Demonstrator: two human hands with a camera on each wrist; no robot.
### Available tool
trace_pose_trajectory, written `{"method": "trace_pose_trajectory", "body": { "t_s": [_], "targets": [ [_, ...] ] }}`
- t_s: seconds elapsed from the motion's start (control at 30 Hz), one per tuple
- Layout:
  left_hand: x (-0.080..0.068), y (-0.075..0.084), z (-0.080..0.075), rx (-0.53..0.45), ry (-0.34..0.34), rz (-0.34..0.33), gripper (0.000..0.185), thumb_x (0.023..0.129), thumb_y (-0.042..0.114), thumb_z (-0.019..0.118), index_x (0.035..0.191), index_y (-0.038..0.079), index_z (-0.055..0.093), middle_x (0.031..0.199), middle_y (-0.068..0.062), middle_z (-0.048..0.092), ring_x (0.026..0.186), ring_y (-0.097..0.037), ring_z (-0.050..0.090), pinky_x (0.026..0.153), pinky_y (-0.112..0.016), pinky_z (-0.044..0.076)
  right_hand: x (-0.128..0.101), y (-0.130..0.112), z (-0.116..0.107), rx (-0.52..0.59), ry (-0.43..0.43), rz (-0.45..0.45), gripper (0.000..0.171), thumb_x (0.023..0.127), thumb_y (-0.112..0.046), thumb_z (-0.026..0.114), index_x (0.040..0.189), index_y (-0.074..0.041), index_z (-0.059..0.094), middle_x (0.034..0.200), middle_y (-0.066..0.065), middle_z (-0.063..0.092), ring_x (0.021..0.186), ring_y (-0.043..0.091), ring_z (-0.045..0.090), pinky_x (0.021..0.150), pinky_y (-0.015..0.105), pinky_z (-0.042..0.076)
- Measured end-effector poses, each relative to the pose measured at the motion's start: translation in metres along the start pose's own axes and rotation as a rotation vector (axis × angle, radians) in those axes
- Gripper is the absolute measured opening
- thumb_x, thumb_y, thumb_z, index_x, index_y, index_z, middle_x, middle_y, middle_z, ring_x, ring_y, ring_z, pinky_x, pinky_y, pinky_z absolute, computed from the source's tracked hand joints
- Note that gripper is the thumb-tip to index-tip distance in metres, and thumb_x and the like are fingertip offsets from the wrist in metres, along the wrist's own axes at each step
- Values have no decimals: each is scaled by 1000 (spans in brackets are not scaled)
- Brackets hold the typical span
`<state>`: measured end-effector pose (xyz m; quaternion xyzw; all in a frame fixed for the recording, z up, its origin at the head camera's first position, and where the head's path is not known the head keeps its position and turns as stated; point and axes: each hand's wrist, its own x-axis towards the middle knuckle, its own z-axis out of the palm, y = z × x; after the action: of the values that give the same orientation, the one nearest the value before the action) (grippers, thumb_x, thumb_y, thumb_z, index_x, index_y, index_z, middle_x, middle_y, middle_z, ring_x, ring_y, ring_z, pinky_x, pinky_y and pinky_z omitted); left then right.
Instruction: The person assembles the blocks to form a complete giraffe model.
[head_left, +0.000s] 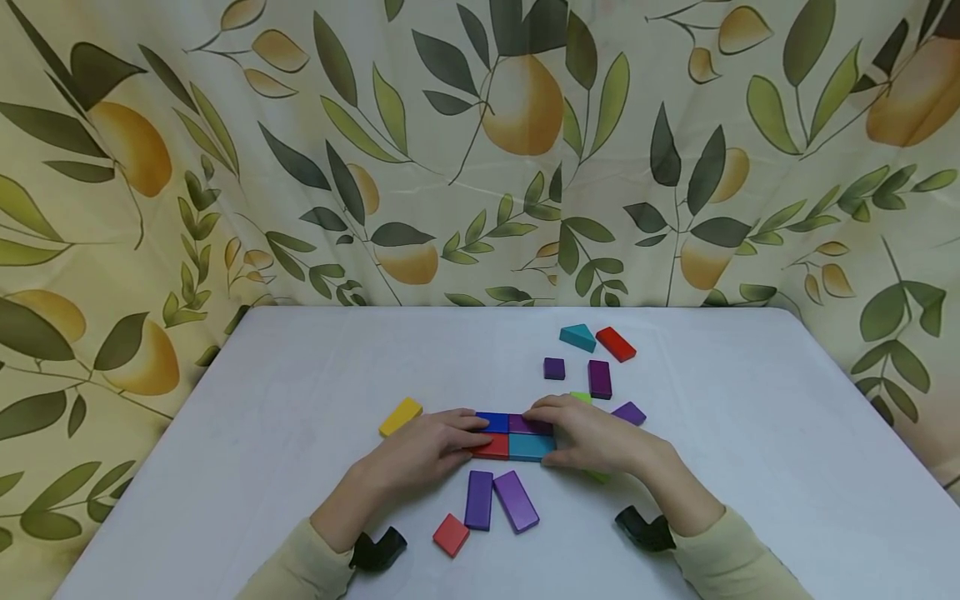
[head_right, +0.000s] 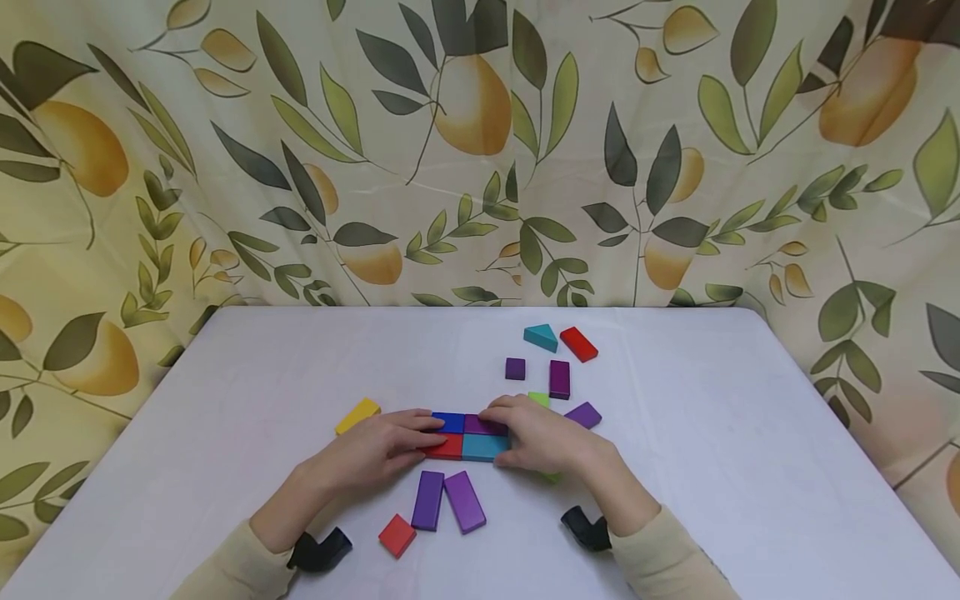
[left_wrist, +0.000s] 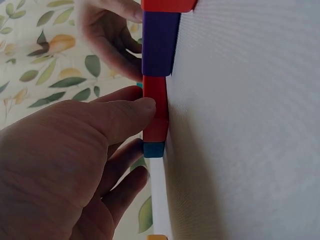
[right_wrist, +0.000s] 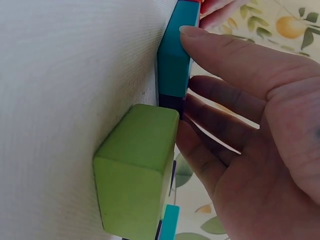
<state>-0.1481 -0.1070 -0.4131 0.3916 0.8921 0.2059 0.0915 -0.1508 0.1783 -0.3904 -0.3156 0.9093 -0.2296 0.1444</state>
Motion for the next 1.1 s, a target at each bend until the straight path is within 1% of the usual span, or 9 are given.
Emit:
{"method": "trace_pose_trajectory", "body": {
  "t_s": [0.43,0.83,1.1],
  "targets": [
    [-1,0,1,-5,10,10,36,101,18,65,137,20,66,145,4,56,140,-20,43,110,-39,41,-1,1,0,1,1,-15,54,87,-19,80,136,-6,62,134,7,59,125,29,53,103,48,47],
    [0,1,2,9,1,-16,37,101,21,65,137,22,66,146,6,55,141,-19,43,109,-39,41,0,2,1,1,6,-8,54,87,-21,81,136,-6,62,135,8,58,125,29,52,103,49,48],
    [0,1,2,12,7,-9,36,100,20,65,137,22,66,145,5,56,140,-20,43,110,-39,41,0,2,1,1,6,0,54,88,-21,81,136,-6,62,136,9,57,126,30,52,103,49,47]
  ]
}}
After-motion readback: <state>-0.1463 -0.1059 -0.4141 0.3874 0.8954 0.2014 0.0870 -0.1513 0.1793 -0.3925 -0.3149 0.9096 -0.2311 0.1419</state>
